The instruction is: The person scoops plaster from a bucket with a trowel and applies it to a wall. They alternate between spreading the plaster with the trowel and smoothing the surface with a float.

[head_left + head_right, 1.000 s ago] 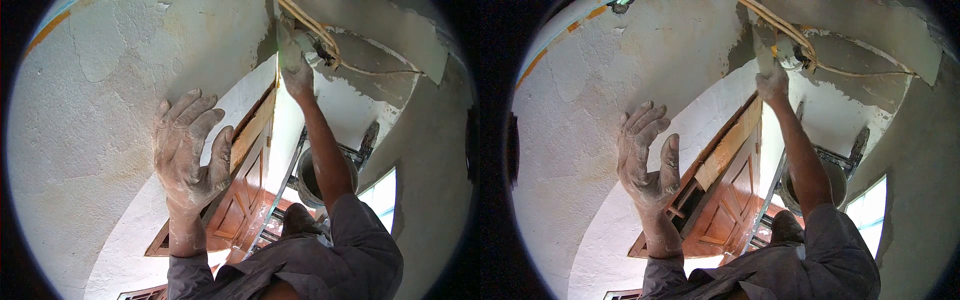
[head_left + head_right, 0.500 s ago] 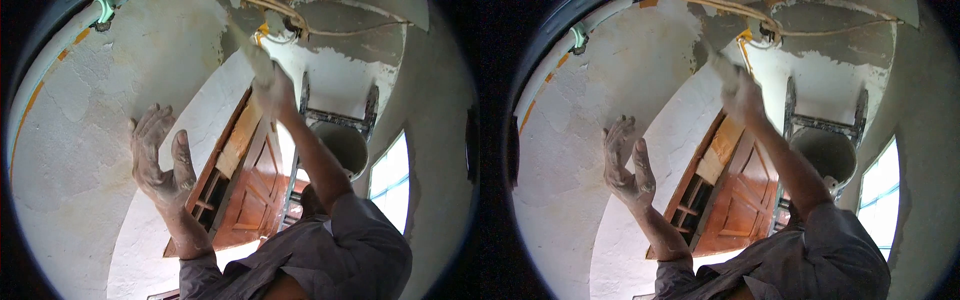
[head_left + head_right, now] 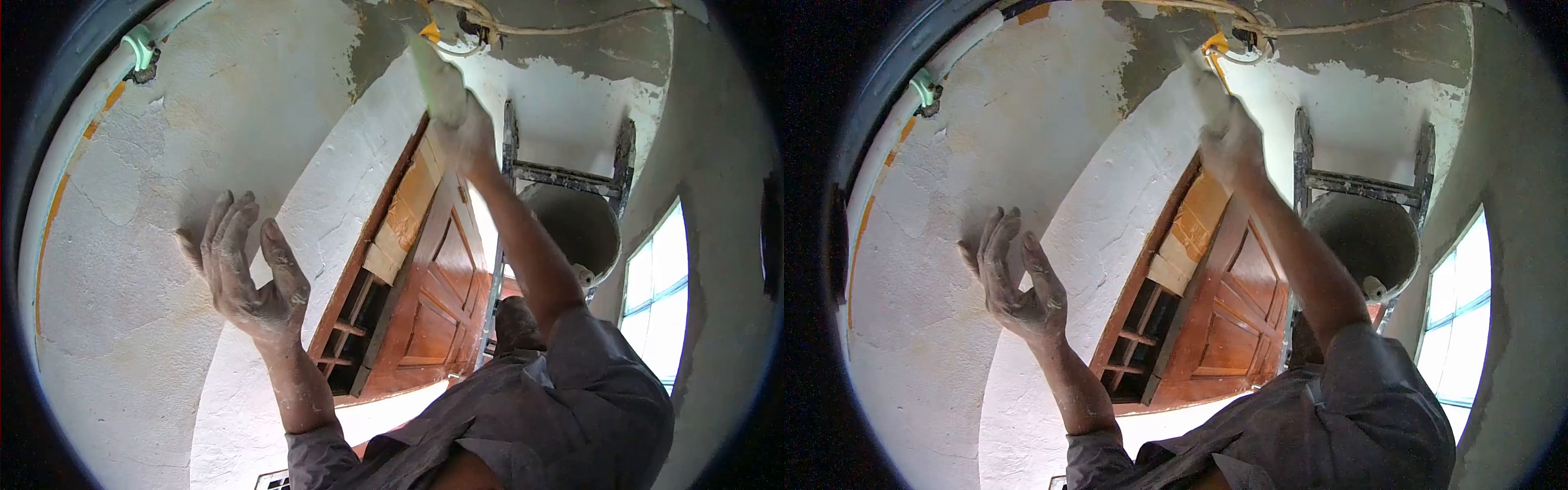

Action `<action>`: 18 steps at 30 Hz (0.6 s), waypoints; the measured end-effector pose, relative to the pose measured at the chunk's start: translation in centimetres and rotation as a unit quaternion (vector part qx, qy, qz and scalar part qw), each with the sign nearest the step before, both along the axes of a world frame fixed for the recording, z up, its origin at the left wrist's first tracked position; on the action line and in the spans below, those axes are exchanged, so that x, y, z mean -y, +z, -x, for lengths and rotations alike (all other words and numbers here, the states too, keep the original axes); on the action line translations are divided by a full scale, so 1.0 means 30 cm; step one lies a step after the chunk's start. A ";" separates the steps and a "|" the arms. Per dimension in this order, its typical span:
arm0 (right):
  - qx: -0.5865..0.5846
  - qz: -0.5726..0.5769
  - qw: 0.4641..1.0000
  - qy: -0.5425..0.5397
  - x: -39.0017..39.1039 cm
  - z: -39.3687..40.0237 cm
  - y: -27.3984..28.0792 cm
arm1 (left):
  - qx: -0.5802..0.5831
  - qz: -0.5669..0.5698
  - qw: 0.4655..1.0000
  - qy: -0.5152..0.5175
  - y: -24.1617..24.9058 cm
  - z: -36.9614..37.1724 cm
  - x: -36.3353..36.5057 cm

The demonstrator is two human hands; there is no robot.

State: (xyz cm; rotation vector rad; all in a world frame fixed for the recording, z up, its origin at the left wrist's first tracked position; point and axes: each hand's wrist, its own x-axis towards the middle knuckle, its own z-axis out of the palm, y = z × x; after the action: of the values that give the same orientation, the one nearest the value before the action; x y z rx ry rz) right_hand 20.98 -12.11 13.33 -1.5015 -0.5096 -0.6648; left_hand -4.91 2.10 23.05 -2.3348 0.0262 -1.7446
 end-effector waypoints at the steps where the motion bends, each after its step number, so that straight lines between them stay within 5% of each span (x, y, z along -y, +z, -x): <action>1: -0.059 -0.016 0.998 0.033 0.002 -0.089 0.003 | -0.002 -0.008 1.000 0.007 0.001 -0.007 0.001; 3: -0.015 0.016 0.996 -0.088 -0.028 -0.276 0.000 | -0.007 -0.024 0.999 0.021 -0.003 -0.020 -0.004; 6: -0.002 -0.001 0.995 -0.095 -0.078 -0.550 -0.002 | -0.003 -0.038 0.998 0.045 -0.007 -0.036 -0.008; 12: -0.007 0.025 0.985 -0.170 -0.167 -0.666 0.023 | 0.005 -0.030 0.998 0.052 -0.018 -0.051 -0.012; 15: -0.094 0.072 0.988 -0.095 -0.172 -0.703 0.055 | 0.008 -0.026 0.998 0.050 -0.022 -0.053 -0.014; 18: 0.015 0.023 0.991 -0.129 -0.180 -0.670 0.055 | 0.011 -0.025 0.999 0.038 -0.023 -0.056 -0.023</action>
State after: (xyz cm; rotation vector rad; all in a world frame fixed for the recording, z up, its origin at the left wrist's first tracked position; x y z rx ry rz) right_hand 41.07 -6.72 14.97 -1.6181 -0.3585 -0.8821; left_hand -3.23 2.78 22.36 -2.2506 -0.0232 -1.7142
